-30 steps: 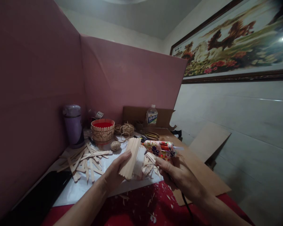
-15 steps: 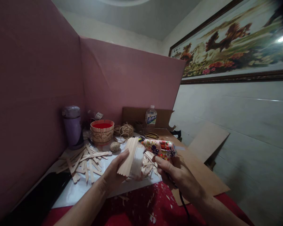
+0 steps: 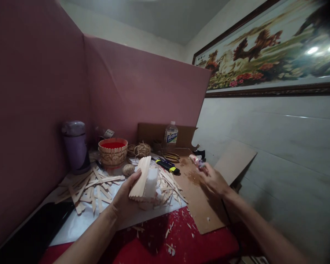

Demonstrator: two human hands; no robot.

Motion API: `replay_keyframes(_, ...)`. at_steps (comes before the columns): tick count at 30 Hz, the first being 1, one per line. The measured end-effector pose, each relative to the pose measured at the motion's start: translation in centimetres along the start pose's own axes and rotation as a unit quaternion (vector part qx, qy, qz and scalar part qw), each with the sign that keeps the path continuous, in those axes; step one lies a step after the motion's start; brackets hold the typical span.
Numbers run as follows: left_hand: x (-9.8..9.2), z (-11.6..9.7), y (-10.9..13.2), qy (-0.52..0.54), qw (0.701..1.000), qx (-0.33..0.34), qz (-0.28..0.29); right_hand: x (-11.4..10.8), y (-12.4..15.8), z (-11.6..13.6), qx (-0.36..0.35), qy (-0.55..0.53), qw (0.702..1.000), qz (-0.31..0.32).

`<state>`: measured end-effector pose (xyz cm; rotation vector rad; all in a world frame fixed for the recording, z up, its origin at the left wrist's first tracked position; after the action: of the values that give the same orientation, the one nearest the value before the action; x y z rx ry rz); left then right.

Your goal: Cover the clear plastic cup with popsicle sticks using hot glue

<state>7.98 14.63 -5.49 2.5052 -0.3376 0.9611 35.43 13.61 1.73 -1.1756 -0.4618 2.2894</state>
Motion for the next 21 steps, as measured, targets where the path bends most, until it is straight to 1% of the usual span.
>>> replay_keyframes(1,-0.1,-0.2,0.0,-0.001,1.0,0.009,-0.002,0.9,0.4,-1.6,0.0,0.075,0.997,0.031)
replay_keyframes(2,-0.2,-0.5,0.0,-0.001,1.0,0.018,-0.004,1.9,0.9,-3.0,-0.004,0.125,0.99,0.064)
replay_keyframes(3,-0.2,-0.8,0.0,-0.001,1.0,0.027,-0.007,2.6,1.3,-4.0,-0.02,0.157,0.984,0.083)
replay_keyframes(4,-0.3,-1.2,0.1,-0.003,0.999,0.038,-0.01,3.1,1.6,-4.6,-0.041,0.179,0.979,0.088)
replay_keyframes(6,-0.4,-2.0,0.3,-0.011,0.998,0.062,-0.02,4.0,2.2,-5.4,-0.077,0.197,0.971,0.114)
replay_keyframes(9,-0.4,-3.3,0.6,-0.015,0.996,0.091,-0.018,4.1,2.7,-5.7,-0.085,0.212,0.966,0.122)
replay_keyframes(11,-0.4,-3.9,0.7,-0.009,0.994,0.106,-0.014,3.7,3.0,-5.2,-0.086,0.215,0.964,0.128)
replay_keyframes(14,-0.7,-4.8,0.9,0.0,0.991,0.128,-0.026,3.5,3.8,-4.3,-0.095,0.218,0.958,0.158)
replay_keyframes(16,-0.9,-5.2,1.0,0.005,0.99,0.139,-0.038,3.2,4.1,-3.2,-0.112,0.244,0.951,0.153)
replay_keyframes(18,-0.9,-5.5,1.1,0.009,0.988,0.146,-0.044,2.6,4.1,-1.2,-0.134,0.263,0.948,0.117)
replay_keyframes(20,-0.9,-5.6,1.1,0.014,0.987,0.152,-0.046,2.2,4.2,1.7,-0.158,0.226,0.958,0.075)
replay_keyframes(21,-0.8,-5.6,1.1,0.014,0.987,0.153,-0.044,2.3,4.2,3.1,-0.157,0.19,0.967,0.069)
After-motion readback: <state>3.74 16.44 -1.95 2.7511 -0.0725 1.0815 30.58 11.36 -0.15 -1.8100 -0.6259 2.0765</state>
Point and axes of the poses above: each hand's wrist, its own y-axis away from the middle knuckle, its own x-axis out of the palm, z = x × y, the point moved 9 cm from there along -y, towards the middle knuckle, and after that the axes turned 11 degrees about -z, right-handed, at the moved point
